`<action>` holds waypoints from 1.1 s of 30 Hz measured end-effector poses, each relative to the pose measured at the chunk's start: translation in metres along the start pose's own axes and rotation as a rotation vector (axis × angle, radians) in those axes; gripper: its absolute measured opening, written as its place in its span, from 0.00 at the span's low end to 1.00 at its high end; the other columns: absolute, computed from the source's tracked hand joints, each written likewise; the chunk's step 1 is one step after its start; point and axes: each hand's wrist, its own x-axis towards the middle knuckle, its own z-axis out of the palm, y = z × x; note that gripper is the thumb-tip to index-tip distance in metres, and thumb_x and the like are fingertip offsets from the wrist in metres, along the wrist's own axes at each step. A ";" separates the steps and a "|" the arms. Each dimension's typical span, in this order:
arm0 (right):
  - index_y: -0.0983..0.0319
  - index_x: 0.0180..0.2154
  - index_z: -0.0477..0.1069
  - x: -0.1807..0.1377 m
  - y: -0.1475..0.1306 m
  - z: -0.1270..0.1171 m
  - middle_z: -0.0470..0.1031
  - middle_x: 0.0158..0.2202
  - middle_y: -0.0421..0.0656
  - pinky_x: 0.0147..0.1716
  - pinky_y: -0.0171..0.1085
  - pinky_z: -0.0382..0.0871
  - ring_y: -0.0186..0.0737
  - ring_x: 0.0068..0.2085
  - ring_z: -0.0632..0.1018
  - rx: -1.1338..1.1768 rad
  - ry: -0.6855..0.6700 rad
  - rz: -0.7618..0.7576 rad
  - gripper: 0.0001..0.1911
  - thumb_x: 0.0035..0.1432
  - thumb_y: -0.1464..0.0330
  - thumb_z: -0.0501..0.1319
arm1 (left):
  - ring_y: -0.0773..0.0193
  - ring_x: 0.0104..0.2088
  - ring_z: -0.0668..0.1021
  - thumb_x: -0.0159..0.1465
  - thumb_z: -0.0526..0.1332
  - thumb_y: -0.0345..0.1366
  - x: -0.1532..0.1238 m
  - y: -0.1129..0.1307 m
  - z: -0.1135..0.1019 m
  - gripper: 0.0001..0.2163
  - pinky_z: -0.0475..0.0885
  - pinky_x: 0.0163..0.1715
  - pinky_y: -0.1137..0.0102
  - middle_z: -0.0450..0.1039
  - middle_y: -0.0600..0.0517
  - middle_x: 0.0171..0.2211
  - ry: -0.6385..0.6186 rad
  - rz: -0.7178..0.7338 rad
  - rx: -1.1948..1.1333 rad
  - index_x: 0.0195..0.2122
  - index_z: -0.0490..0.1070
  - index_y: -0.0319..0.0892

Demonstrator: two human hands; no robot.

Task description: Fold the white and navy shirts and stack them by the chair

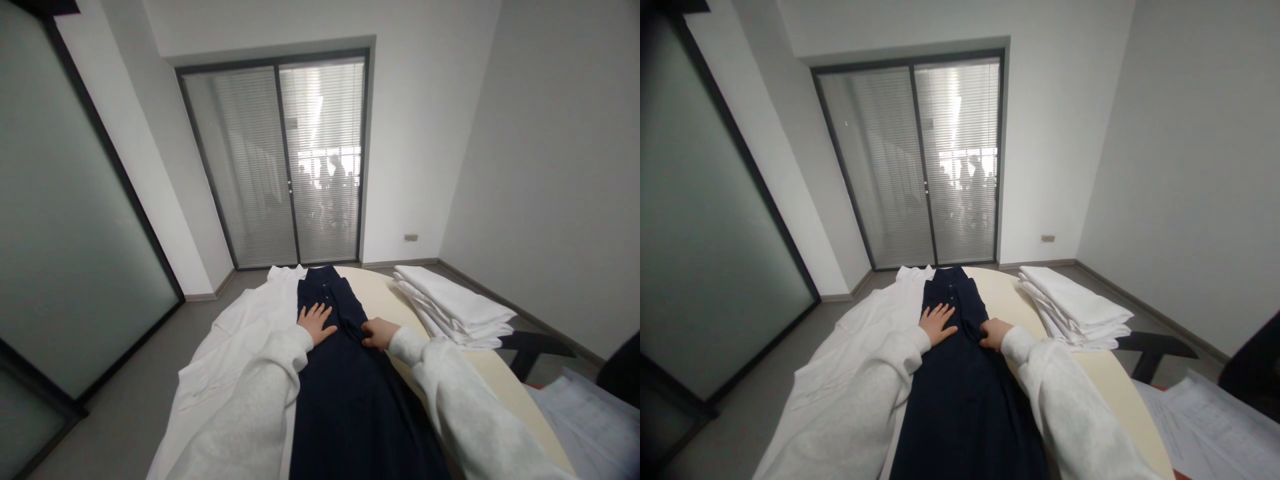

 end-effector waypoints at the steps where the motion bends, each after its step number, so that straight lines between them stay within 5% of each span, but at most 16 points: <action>1: 0.63 0.34 0.71 0.000 -0.004 0.000 0.73 0.24 0.43 0.25 0.33 0.63 0.37 0.24 0.74 0.024 0.019 -0.023 0.09 0.50 0.67 0.57 | 0.55 0.62 0.48 0.60 0.40 0.58 0.000 0.000 0.000 0.30 0.45 0.57 0.50 0.45 0.53 0.63 0.006 -0.001 -0.003 0.62 0.44 0.52; 7: 0.62 0.33 0.70 0.008 -0.037 0.018 0.74 0.32 0.47 0.29 0.34 0.62 0.42 0.35 0.75 -0.077 0.280 -0.043 0.09 0.50 0.66 0.56 | 0.57 0.61 0.51 0.60 0.52 0.49 -0.005 0.003 -0.008 0.32 0.50 0.56 0.52 0.43 0.51 0.63 0.079 0.036 -0.042 0.63 0.37 0.53; 12: 0.63 0.36 0.69 0.002 -0.045 0.019 0.74 0.34 0.47 0.30 0.35 0.63 0.44 0.35 0.75 -0.059 0.260 -0.049 0.13 0.48 0.63 0.59 | 0.57 0.58 0.58 0.59 0.56 0.34 -0.007 0.011 -0.018 0.23 0.58 0.53 0.60 0.49 0.54 0.61 0.164 0.268 -0.086 0.56 0.59 0.55; 16: 0.64 0.33 0.69 -0.015 -0.035 0.002 0.72 0.22 0.41 0.25 0.33 0.65 0.39 0.26 0.75 0.024 -0.108 -0.001 0.14 0.44 0.62 0.63 | 0.61 0.52 0.65 0.60 0.54 0.32 -0.006 0.012 -0.019 0.17 0.62 0.50 0.62 0.64 0.55 0.53 0.130 0.320 -0.092 0.50 0.66 0.54; 19: 0.65 0.27 0.69 -0.025 -0.031 -0.001 0.65 0.14 0.35 0.21 0.32 0.64 0.35 0.19 0.71 0.139 -0.394 0.002 0.09 0.44 0.65 0.63 | 0.62 0.51 0.65 0.61 0.52 0.30 -0.004 0.009 -0.017 0.17 0.63 0.49 0.64 0.65 0.56 0.52 0.188 0.291 -0.107 0.51 0.66 0.52; 27: 0.63 0.26 0.66 -0.041 -0.035 -0.006 0.61 0.10 0.30 0.16 0.29 0.58 0.30 0.14 0.65 0.231 -0.480 -0.205 0.13 0.43 0.61 0.64 | 0.62 0.52 0.65 0.60 0.53 0.29 -0.004 0.004 -0.013 0.18 0.63 0.49 0.64 0.64 0.56 0.53 0.183 0.287 -0.116 0.51 0.66 0.52; 33: 0.63 0.21 0.62 -0.064 -0.051 0.007 0.69 0.15 0.33 0.18 0.28 0.64 0.29 0.17 0.70 0.495 -0.900 -0.266 0.27 0.30 0.48 0.67 | 0.62 0.51 0.65 0.60 0.54 0.28 -0.004 0.004 -0.011 0.19 0.63 0.49 0.64 0.64 0.56 0.53 0.169 0.285 -0.106 0.50 0.66 0.53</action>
